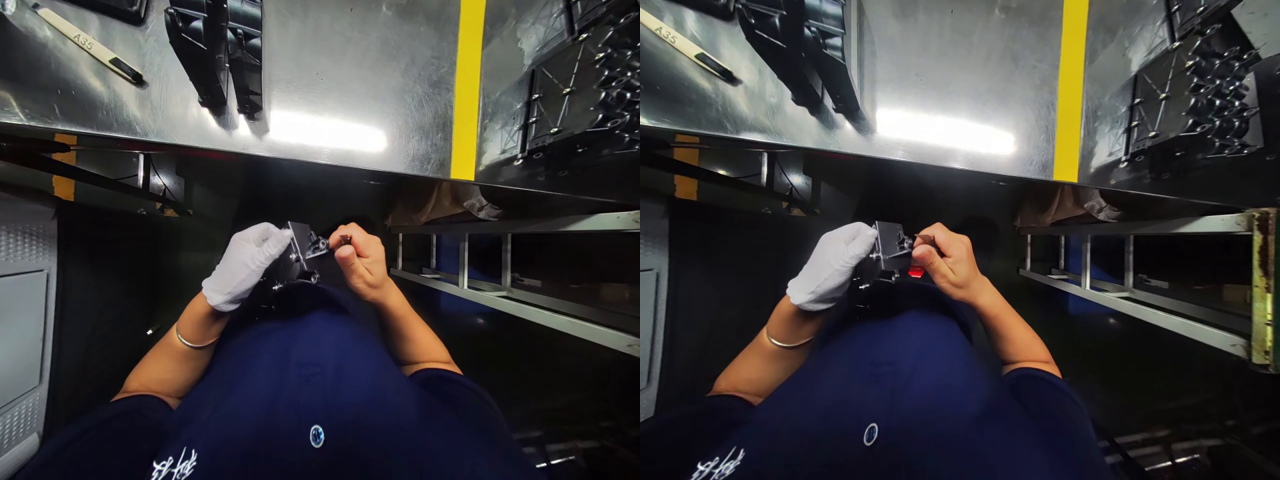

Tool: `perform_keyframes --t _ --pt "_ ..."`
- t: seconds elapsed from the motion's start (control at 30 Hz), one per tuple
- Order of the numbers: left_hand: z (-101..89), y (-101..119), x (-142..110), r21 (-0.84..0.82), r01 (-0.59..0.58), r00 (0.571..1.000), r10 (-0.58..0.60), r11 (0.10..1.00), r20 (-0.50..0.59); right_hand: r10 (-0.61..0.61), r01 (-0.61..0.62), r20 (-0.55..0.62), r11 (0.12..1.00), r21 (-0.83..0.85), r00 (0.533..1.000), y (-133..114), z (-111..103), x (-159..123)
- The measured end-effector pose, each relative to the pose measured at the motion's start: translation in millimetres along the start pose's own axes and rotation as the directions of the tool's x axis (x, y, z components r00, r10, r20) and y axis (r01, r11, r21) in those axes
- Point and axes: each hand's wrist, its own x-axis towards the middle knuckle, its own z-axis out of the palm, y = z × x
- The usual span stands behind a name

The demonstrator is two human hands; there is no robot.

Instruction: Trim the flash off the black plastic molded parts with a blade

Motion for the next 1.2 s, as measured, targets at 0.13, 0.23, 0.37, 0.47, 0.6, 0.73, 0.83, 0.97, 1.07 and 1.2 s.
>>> perform_keyframes --t 0.13,0.23,0.37,0.47,0.6,0.73,0.83,0.97,1.07,1.2 --pt "0.1 -7.5 4.9 -0.18 0.069 0.997 -0.073 0.981 -0.019 -0.062 0.059 -0.011 0.982 -0.181 0.998 0.7 3.6 0.3" --pt "2.3 -12.9 5.7 -0.229 0.096 0.994 -0.104 0.969 -0.021 -0.212 0.179 -0.055 0.917 -0.357 0.976 2.9 6.3 3.8" --pt "4.5 -9.2 4.3 -0.143 0.104 0.994 -0.108 0.984 -0.021 -0.31 0.233 -0.082 0.841 -0.489 0.947 5.5 6.7 7.8" --pt "4.4 -4.9 4.1 -0.082 0.085 0.996 -0.088 0.993 -0.03 -0.317 0.235 -0.069 0.816 -0.528 0.946 6.8 6.0 8.6" --pt "3.1 -5.1 4.6 -0.113 0.084 0.996 -0.086 0.99 -0.018 -0.311 0.23 -0.06 0.805 -0.547 0.948 7.6 5.7 8.1" --pt "1.4 -7.1 4.3 -0.102 0.063 0.998 -0.065 0.993 -0.019 -0.288 0.22 -0.047 0.818 -0.532 0.956 6.9 8.3 5.6" --pt "0.4 -8.6 3.7 -0.06 0.005 0.999 -0.007 0.998 -0.037 -0.23 0.182 -0.034 0.844 -0.504 0.973 5.6 11.2 2.6" --pt "0.6 -11.0 2.7 -0.062 0.028 0.997 -0.032 0.998 -0.064 -0.179 0.17 0.015 0.9 -0.402 0.984 2.0 8.8 2.1" --pt "1.2 -10.9 1.4 -0.092 0.046 0.996 -0.053 0.995 -0.07 -0.171 0.185 0.089 0.964 -0.191 0.981 -2.6 1.8 4.8" --pt "0.6 -6.0 -0.3 -0.042 0.003 0.994 -0.008 0.999 -0.112 -0.197 0.198 0.028 0.956 -0.216 0.98 -5.8 -3.8 7.1"
